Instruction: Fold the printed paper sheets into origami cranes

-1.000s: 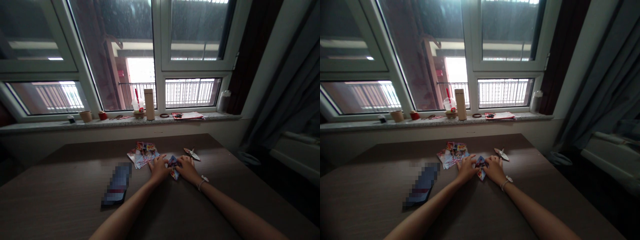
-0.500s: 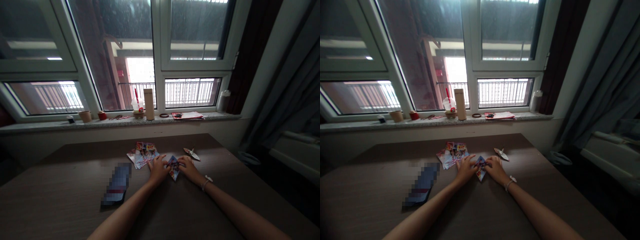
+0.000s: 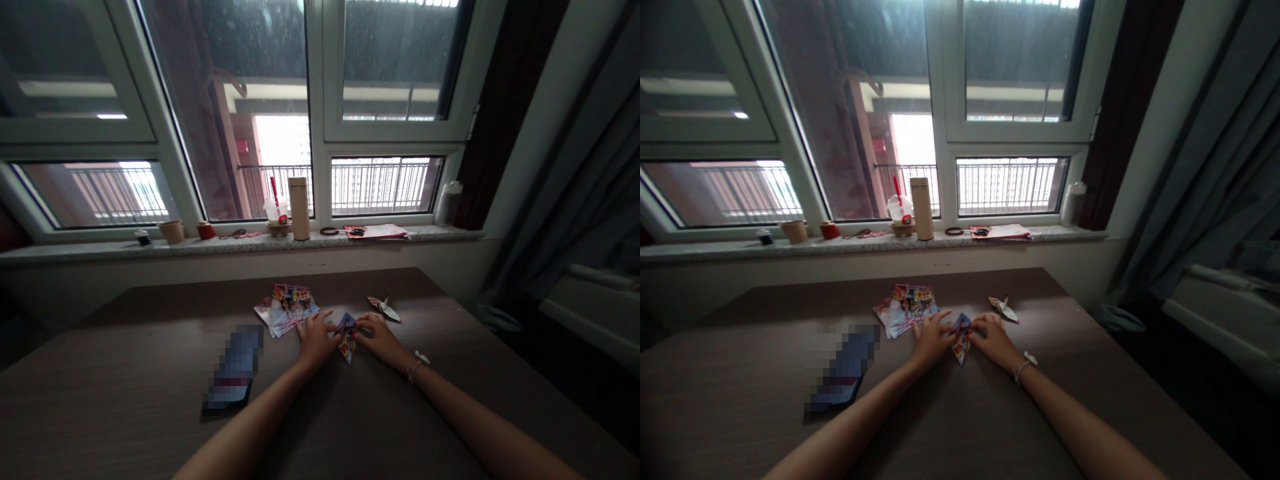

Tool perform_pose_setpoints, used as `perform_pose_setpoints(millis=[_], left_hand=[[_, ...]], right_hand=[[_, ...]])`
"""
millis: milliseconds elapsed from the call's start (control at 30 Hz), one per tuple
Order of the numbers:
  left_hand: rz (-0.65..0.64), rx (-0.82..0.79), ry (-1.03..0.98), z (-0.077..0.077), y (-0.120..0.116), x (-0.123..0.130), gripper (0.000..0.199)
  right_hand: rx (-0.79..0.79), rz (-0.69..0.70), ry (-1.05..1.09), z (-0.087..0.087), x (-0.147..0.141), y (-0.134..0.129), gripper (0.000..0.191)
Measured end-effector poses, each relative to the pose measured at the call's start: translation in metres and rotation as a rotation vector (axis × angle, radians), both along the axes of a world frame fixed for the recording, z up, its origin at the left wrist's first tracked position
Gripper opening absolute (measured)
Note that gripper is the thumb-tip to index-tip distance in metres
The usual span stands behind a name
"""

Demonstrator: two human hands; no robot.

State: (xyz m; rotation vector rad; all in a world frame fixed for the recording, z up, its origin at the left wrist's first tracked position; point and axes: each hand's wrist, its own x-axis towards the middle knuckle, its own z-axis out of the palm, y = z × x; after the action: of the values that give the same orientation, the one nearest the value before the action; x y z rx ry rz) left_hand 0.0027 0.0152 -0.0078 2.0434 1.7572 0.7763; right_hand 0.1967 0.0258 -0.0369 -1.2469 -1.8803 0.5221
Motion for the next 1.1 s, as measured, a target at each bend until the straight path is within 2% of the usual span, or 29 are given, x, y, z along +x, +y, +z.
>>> perform_pose_setpoints(millis=[333, 633, 900, 1100], left_hand=[[0.005, -0.028, 0.008, 0.001, -0.001, 0.001, 0.019], [-0.063, -0.09, 0.164, 0.003, -0.011, -0.003, 0.058], [-0.028, -0.091, 0.162, 0.006, -0.012, -0.002, 0.056], [-0.043, -0.103, 0.168, 0.005, -0.009, -0.003, 0.058]], right_hand=[[-0.006, -0.026, -0.132, 0.01, -0.004, -0.006, 0.02], [-0.044, -0.049, -0.157, 0.007, -0.005, -0.003, 0.017], [-0.054, -0.03, -0.069, 0.005, -0.002, -0.001, 0.013], [-0.038, -0.075, -0.049, 0.003, -0.004, 0.003, 0.01]])
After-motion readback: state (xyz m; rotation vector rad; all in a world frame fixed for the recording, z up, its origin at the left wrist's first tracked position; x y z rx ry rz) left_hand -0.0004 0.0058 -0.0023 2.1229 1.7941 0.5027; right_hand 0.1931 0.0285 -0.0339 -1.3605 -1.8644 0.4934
